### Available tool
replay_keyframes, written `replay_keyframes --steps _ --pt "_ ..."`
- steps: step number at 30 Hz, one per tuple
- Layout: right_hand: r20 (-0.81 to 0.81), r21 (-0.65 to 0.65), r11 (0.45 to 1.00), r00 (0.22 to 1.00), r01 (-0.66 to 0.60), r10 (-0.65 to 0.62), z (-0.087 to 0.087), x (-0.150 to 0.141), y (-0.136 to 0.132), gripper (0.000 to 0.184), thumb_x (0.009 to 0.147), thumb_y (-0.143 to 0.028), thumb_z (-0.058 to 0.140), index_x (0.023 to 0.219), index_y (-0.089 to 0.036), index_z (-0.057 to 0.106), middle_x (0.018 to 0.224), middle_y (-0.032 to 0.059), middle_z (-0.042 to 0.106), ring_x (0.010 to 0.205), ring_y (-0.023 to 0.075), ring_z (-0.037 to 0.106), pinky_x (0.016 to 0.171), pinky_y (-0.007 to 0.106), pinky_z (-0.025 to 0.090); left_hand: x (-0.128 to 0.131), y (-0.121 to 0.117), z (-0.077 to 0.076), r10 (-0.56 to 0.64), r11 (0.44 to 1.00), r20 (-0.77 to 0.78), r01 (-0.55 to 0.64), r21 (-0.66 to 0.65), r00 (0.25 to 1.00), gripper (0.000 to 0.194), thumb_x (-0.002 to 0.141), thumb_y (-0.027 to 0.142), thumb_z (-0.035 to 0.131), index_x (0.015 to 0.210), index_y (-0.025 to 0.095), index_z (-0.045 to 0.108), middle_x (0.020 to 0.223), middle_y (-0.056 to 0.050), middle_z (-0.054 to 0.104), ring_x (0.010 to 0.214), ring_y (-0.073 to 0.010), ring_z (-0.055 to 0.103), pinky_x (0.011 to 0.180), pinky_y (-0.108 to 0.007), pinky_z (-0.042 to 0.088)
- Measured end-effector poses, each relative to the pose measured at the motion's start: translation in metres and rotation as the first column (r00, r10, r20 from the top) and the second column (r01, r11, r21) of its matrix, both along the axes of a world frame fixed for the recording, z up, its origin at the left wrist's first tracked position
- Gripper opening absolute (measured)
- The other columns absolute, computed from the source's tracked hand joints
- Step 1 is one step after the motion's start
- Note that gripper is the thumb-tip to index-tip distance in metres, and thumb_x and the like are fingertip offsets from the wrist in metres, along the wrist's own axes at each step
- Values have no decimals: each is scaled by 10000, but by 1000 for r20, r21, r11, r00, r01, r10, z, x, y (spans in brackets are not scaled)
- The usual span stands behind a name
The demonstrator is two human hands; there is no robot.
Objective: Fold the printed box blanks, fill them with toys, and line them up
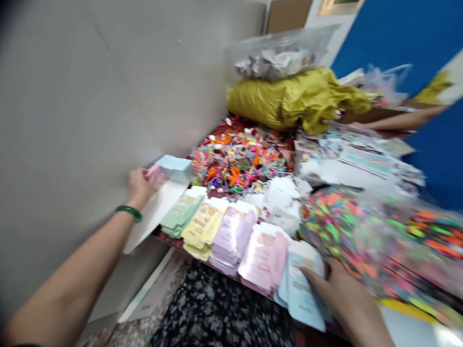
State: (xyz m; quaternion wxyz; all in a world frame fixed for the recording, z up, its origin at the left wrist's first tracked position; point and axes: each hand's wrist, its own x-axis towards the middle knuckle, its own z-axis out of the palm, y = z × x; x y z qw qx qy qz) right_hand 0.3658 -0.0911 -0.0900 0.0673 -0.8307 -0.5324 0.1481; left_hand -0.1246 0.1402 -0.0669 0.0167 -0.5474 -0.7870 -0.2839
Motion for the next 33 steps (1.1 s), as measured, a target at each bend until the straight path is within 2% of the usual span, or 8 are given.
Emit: replay_keyframes --steps 3,10,13,15,19,25,28,33 --pt "72 -188 978 995 87 -75 10 2 1 672 739 -683 558 1105 -124 630 938 195 716 830 382 687 688 469 514 -1 9 -3 -27 1000 3 27 5 1000 227 733 139 618 941 143 528 1008 -91 574 1047 -282 548 944 -461 446" --pt "183 -16 996 980 82 -78 26 -29 6 452 856 -553 459 995 -150 610 905 185 709 809 351 685 599 394 462 1 0 13 -30 1000 -60 30 7 998 414 699 341 668 1061 183 543 1125 -108 587 1127 -410 560 920 -554 486" --pt "43 53 995 995 89 -92 33 -48 10 392 844 -562 496 928 -190 587 752 105 702 715 299 679 563 339 428 18 -18 34 4 998 -111 3 60 994 473 756 447 614 1139 181 534 1197 -117 570 1111 -415 571 891 -593 482" --pt "-82 57 997 996 48 -43 33 -61 17 350 819 -554 544 870 -209 574 668 60 679 649 263 659 552 311 403 40 -37 45 -146 980 -133 162 118 980 403 814 468 562 1108 192 558 1124 -94 602 1069 -386 593 881 -581 496" --pt "-162 64 997 987 35 -24 23 -73 31 185 854 -341 499 747 -211 576 687 64 675 660 229 624 571 290 349 102 -90 40 -644 758 -27 642 113 765 269 878 406 522 1028 201 610 927 -54 658 766 -237 655 752 -440 570" --pt "-223 71 996 974 60 -43 7 -64 35 199 828 -221 438 674 -204 564 738 58 677 718 210 596 602 285 329 186 -156 -2 -983 181 8 966 -187 185 699 771 544 662 1342 188 474 1430 -148 486 1359 -375 356 1070 -582 342" --pt "-263 65 995 963 80 -60 4 -62 33 188 814 -243 446 661 -209 550 698 32 658 681 198 582 594 279 332 203 -166 -12 -979 135 101 939 -317 175 783 731 508 719 1377 173 431 1462 -163 444 1375 -388 332 1080 -591 318" --pt "-318 64 993 945 100 -75 4 -63 32 190 793 -273 450 623 -216 514 617 9 611 611 184 552 557 269 322 209 -170 -18 -952 196 164 928 -317 258 668 787 396 696 1368 177 448 1437 -146 483 1379 -362 336 1097 -584 294"
